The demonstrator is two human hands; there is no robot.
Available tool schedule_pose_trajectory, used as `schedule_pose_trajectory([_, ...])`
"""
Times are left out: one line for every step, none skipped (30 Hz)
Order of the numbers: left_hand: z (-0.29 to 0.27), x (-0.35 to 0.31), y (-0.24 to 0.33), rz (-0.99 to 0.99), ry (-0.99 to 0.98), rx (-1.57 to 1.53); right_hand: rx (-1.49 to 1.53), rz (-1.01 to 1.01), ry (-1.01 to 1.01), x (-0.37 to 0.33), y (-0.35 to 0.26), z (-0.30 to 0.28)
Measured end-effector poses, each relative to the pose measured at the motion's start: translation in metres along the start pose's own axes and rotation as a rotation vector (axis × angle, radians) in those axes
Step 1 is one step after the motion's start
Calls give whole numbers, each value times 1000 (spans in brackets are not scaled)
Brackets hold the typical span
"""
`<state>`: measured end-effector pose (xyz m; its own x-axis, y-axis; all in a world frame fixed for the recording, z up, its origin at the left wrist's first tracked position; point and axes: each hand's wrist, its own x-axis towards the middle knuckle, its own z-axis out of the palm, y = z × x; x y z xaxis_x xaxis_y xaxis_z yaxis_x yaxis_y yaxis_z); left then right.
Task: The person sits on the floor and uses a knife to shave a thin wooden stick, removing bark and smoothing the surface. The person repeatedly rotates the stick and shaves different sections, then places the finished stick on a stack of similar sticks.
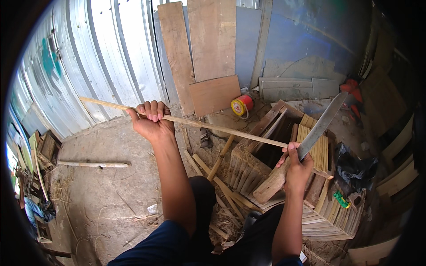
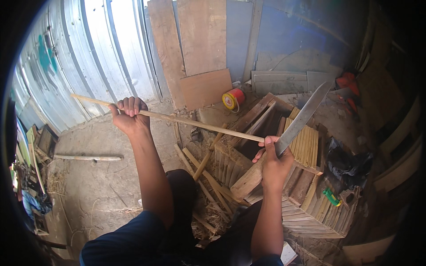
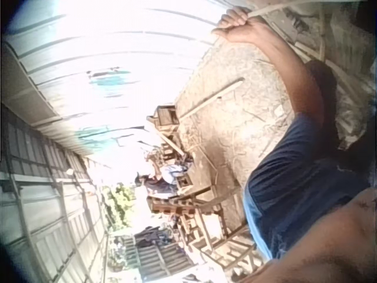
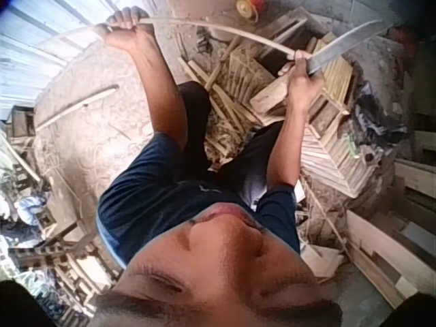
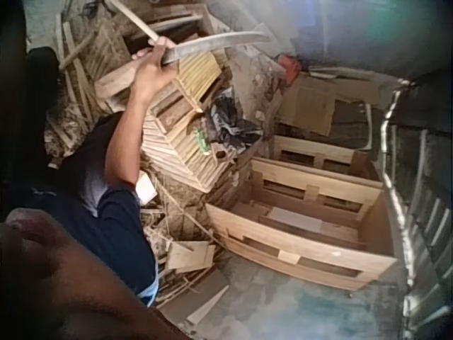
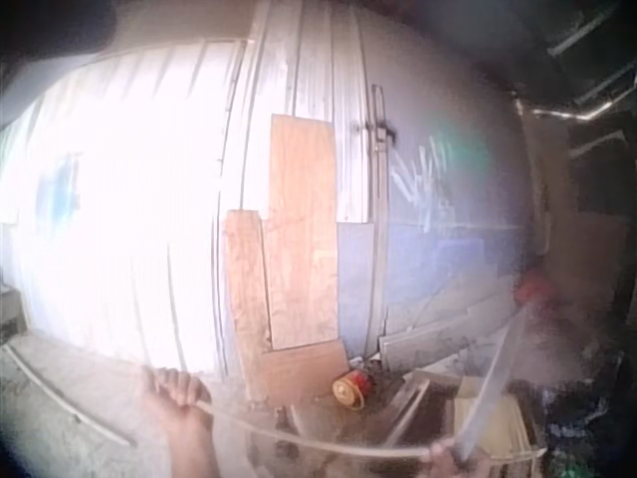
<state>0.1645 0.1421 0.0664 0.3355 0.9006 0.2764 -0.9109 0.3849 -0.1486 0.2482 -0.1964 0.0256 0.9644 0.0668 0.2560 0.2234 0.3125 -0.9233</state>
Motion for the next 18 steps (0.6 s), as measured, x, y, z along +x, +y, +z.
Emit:
schedule_pose_trajectory([0, 0, 0, 3, 1, 12, -18, 11, 9, 0, 0, 0])
schedule_pose_trajectory([1, 0, -1, 8, 10, 19, -26, 16, 14, 0, -1, 1])
schedule_pose_trajectory([2, 0, -1, 12, 18, 27, -27, 20, 19, 0, -1, 1])
schedule_pose_trajectory([2, 0, -1, 17, 22, 25, -28, 20, 17, -1, -1, 1])
schedule_pose_trajectory([3, -1, -1, 16, 31, 38, -24, 18, 15, -1, -1, 1])
schedule_pose_trajectory([3, -1, -1, 16, 35, 41, -19, 16, 14, -1, -1, 1])
schedule_pose_trajectory([4, -1, -1, 16, 39, 45, -13, 17, 16, -1, 0, 1])
schedule_pose_trajectory([4, -1, -1, 19, 38, 54, -6, 17, 19, -1, 0, 1])
schedule_pose_trajectory([5, -1, -1, 23, 37, 64, 1, 18, 21, -1, 0, 1])
schedule_pose_trajectory([5, -1, -1, 24, 41, 67, 1, 18, 17, -1, 0, 1])
schedule_pose_trajectory([5, -2, -1, 26, 38, 82, 0, 18, 13, 0, 0, 1])
schedule_pose_trajectory([5, -2, -1, 26, 40, 90, 2, 12, 12, 0, 0, 1])
schedule_pose_trajectory([4, -2, -2, 34, 51, 90, 11, 24, 11, 0, 0, 1])
schedule_pose_trajectory([4, -2, -2, 29, 46, 108, 22, 30, 13, 0, -1, 1])
schedule_pose_trajectory([3, -2, -2, 31, 50, 118, 33, 36, 14, 0, -1, 1])
schedule_pose_trajectory([3, -1, -1, 29, 22, 117, 44, 48, 13, 0, -2, 1])
schedule_pose_trajectory([2, -1, -1, 18, 22, 132, 56, 60, 12, 1, -2, 1])
schedule_pose_trajectory([1, -1, 0, 3, -10, 136, 67, 73, 12, 1, -3, 1])
